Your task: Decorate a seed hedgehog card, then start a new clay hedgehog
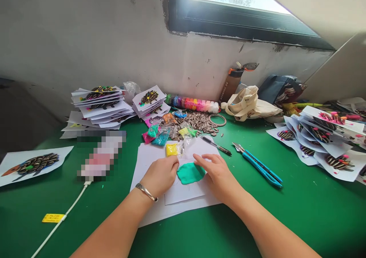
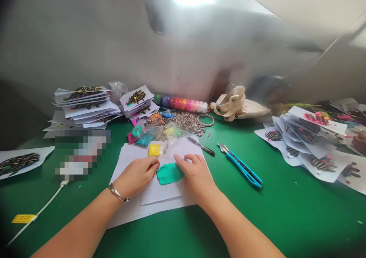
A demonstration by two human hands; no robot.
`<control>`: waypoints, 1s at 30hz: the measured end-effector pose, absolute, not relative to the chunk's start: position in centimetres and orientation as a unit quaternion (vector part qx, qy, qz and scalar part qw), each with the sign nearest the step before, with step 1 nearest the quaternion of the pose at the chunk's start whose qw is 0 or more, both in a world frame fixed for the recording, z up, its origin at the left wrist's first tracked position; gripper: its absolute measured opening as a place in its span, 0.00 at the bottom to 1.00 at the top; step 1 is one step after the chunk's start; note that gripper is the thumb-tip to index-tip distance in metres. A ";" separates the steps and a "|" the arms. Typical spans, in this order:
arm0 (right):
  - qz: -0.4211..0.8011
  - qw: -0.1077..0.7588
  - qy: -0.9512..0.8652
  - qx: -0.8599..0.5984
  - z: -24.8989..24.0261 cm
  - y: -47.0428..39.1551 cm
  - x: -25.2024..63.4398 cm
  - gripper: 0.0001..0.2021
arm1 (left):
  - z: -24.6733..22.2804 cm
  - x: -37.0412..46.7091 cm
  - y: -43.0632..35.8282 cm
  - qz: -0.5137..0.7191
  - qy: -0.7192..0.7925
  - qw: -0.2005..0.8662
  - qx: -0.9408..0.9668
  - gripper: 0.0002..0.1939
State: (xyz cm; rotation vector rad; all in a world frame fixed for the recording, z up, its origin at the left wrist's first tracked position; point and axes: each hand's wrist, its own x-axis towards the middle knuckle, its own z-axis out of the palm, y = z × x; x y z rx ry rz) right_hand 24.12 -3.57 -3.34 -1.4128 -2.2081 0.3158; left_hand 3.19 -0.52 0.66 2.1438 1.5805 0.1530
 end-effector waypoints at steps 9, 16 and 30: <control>0.142 0.308 -0.786 -0.517 -3.7 -3.2 24.8 0.39 | 0.5 3.1 -0.5 0.062 0.574 0.233 0.783 0.12; 0.105 0.285 -0.802 -0.514 -3.7 -3.2 24.5 0.38 | 0.4 3.0 -0.5 0.062 0.573 0.231 0.784 0.12; 0.102 0.265 -0.800 -0.529 -4.0 -3.3 24.4 0.34 | 0.3 3.0 -0.5 0.063 0.575 0.238 0.781 0.12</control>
